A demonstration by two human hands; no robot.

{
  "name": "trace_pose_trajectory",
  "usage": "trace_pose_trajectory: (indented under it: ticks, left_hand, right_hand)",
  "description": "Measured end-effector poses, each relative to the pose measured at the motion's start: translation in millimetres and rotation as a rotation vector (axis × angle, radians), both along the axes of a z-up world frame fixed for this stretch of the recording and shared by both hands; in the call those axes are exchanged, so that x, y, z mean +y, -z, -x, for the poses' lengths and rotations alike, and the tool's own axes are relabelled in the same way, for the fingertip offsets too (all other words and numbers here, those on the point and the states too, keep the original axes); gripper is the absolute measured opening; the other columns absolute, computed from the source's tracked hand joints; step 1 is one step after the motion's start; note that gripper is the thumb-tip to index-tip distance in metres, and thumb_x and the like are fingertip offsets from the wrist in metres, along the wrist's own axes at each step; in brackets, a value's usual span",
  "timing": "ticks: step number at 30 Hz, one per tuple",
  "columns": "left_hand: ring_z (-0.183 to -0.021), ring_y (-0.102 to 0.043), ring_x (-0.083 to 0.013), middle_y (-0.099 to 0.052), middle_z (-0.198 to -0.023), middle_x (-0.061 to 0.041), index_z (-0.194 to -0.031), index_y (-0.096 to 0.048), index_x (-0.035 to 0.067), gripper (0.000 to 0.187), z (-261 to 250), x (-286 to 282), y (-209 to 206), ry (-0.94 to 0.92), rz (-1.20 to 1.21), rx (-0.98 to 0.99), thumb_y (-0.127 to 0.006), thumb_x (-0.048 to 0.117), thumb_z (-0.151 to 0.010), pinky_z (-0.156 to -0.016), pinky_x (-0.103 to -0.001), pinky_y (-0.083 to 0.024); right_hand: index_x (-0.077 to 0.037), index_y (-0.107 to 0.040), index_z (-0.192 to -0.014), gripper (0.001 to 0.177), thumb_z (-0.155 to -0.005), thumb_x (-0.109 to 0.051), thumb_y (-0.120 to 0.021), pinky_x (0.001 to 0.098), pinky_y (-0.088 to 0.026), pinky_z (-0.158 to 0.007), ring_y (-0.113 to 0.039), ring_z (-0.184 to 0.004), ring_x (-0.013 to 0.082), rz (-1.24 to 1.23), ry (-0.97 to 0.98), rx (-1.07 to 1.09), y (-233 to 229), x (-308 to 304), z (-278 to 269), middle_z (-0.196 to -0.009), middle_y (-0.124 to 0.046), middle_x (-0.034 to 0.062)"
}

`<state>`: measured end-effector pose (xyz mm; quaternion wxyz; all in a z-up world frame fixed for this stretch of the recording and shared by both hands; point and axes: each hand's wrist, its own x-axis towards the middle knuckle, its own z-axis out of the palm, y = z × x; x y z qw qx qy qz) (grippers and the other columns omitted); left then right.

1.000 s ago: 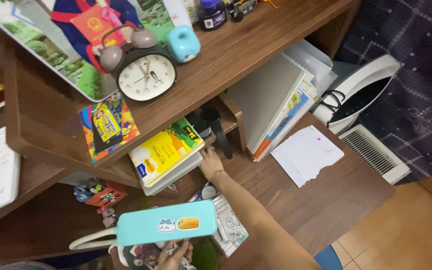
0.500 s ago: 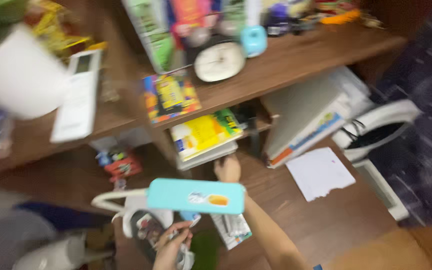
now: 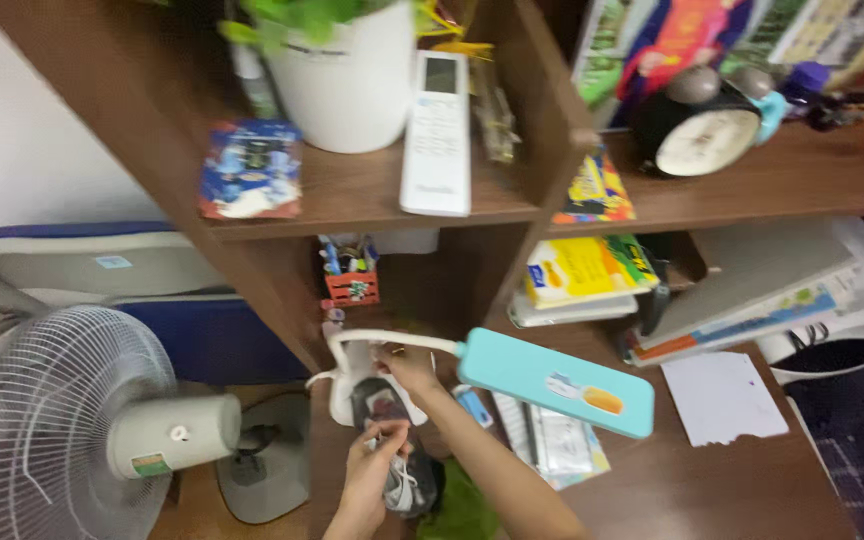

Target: The person organizes small items on a wooden shelf, picking up and placing down cards, a toy truck, and a water bottle. They also handle a book and a green cloth. The person then walks to a small table and picks up a water bottle before returning to the shelf.

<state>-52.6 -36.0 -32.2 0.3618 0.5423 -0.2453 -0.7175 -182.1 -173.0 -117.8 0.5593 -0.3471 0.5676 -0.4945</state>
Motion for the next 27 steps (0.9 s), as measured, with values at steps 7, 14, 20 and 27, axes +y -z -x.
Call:
trace_pose_trajectory:
  ticks: [7,14,20,27]
  left_hand:
    - [-0.077,-0.060,-0.0140,-0.066,-0.080,-0.007,-0.105,-0.075,-0.001,0.019,-69.0,-28.9,-3.0,0.034,-0.060,-0.011,-0.066,0.010,-0.092,-0.072,-0.030,-0.047]
    - [-0.073,-0.057,-0.0132,-0.062,-0.077,-0.006,-0.105,-0.075,0.000,0.017,-65.8,-34.7,3.0,0.023,-0.023,0.089,-0.069,0.009,-0.091,-0.066,-0.027,-0.046]
    - [-0.071,-0.058,-0.0124,-0.063,-0.077,-0.004,-0.104,-0.074,0.000,0.017,-11.6,-18.8,-3.7,0.115,0.023,0.103,-0.069,0.010,-0.091,-0.062,-0.027,-0.044]
    - [-0.071,-0.058,-0.0141,-0.062,-0.077,-0.006,-0.104,-0.076,-0.001,0.018,68.8,19.8,4.3,0.215,0.048,0.055,-0.070,0.009,-0.091,-0.063,-0.028,-0.045]
  right_hand:
    - [0.000,-0.081,-0.090,0.022,-0.082,-0.020,-0.087,0.0261,-0.055,-0.062,-0.070,-0.068,0.0127,0.036,-0.032,0.455,36.1,-101.8,-82.2,-0.077,-0.078,0.0095]
    - [-0.006,-0.082,-0.104,0.020,-0.087,-0.012,-0.073,0.0288,-0.054,-0.065,-0.071,-0.076,0.0164,0.082,-0.192,0.518,26.7,-97.7,-70.3,-0.088,-0.077,0.0083]
    - [-0.001,-0.072,-0.114,0.023,-0.095,-0.003,-0.060,0.0300,-0.062,-0.073,-0.075,-0.087,0.0150,0.069,-0.050,0.032,-12.1,-35.0,-12.4,-0.099,-0.078,0.0068]
    - [-0.008,-0.058,-0.119,0.027,-0.098,-0.025,-0.060,0.0685,-0.042,-0.080,-0.070,-0.092,0.0260,1.007,0.402,1.520,-88.4,117.5,155.4,-0.099,-0.073,0.0072]
